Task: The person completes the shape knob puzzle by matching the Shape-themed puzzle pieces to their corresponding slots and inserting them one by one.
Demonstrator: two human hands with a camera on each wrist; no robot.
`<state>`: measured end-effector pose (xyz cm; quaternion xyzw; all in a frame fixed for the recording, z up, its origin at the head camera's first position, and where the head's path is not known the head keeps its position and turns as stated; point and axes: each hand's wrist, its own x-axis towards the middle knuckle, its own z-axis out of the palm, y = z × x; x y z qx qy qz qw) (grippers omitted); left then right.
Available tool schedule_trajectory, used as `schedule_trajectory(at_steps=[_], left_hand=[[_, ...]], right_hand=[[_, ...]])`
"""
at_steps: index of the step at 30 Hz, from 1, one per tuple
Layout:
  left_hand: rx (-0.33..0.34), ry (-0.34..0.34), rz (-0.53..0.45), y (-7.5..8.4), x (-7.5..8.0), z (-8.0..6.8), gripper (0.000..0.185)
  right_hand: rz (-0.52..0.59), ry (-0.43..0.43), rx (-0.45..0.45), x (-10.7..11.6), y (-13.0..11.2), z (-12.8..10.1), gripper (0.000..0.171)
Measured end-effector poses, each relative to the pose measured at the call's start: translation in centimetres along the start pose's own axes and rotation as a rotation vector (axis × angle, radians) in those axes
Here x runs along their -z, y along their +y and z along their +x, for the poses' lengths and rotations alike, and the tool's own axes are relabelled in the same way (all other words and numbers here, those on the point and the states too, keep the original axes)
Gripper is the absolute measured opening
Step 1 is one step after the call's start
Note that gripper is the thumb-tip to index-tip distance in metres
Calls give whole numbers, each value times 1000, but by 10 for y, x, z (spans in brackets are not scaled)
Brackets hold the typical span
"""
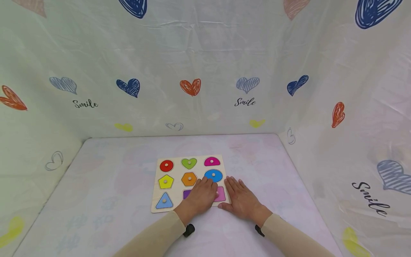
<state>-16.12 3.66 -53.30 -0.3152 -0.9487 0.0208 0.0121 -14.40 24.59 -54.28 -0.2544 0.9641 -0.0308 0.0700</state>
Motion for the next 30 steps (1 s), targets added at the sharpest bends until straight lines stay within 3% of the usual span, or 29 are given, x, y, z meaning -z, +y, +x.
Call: schedule_trajectory(at_steps=[15,30], left_hand=[[-19,14,60,0,-2,1,47],[-34,43,61,-2,-4,0,43]], right_hand=[[-19,13,6,-1,0,0,98],[-21,2,0,-1,0,0,98]])
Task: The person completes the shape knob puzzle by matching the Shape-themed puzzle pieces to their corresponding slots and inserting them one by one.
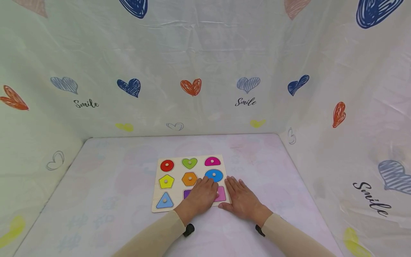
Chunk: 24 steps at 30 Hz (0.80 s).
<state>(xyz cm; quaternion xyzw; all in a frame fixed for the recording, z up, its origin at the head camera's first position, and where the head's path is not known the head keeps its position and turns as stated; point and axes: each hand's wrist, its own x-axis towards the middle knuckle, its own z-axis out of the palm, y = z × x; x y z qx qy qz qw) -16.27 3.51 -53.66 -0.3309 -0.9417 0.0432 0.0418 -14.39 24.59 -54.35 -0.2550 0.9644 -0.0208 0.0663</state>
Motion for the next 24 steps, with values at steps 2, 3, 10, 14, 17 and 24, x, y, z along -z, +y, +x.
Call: schedule_trajectory(at_steps=[2,3,10,14,17,24], left_hand=[[0,0,0,0,0,0,43],[0,0,1,0,0,0,43],[7,-9,0,-1,3,-3,45],[22,-25,-11,-1,4,-5,46],[40,-36,-27,-2,5,-7,47],[65,17,-54,-13,11,-21,42]], right_hand=[[6,1,0,0,0,0,98],[11,3,1,0,0,0,97],[4,9,6,0,0,0,97],[2,7,6,0,-1,0,98],[11,0,1,2,-3,0,97],[13,-15,-14,4,-5,0,98]])
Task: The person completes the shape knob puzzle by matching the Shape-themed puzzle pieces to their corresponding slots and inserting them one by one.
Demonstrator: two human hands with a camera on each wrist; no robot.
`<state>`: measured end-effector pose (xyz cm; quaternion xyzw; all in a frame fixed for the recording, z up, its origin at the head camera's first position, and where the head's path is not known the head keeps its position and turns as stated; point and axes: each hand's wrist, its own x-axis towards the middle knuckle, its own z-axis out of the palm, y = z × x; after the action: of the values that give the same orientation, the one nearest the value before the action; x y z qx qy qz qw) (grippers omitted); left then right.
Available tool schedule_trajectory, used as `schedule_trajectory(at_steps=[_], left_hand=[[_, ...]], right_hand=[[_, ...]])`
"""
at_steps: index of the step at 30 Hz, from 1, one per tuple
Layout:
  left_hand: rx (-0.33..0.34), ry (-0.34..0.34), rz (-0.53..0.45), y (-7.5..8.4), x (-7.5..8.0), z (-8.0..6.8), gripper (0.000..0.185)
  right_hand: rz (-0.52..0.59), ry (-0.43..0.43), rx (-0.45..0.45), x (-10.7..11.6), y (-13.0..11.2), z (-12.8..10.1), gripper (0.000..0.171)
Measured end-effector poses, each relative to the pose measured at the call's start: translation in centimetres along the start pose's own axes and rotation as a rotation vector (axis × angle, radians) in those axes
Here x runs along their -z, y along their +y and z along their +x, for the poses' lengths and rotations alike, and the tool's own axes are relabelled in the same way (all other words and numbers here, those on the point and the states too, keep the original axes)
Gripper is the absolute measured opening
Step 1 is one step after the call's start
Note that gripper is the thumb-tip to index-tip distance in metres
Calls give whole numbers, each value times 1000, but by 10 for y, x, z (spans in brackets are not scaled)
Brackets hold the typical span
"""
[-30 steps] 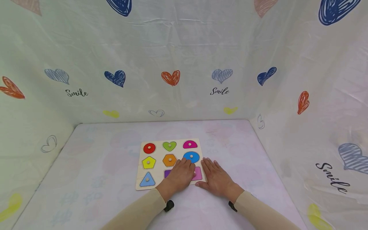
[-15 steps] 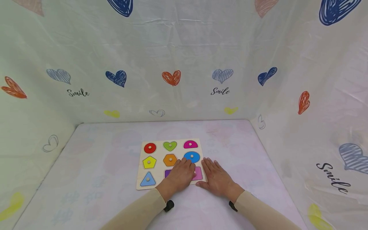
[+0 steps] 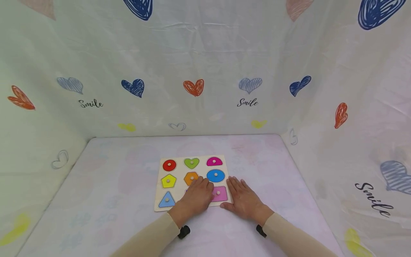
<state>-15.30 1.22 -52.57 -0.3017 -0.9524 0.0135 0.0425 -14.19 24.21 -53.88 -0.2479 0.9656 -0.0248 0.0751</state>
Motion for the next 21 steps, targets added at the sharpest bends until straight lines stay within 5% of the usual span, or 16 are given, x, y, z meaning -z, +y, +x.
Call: schedule_trajectory(at_steps=[8,21], left_hand=[[103,48,-47,-42,3,-33,35],[450,72,-133,-134,5,-136,42]], right_hand=[[17,-12,-10,2,1,4,99],[13,-2,-40,9,11,0,98]])
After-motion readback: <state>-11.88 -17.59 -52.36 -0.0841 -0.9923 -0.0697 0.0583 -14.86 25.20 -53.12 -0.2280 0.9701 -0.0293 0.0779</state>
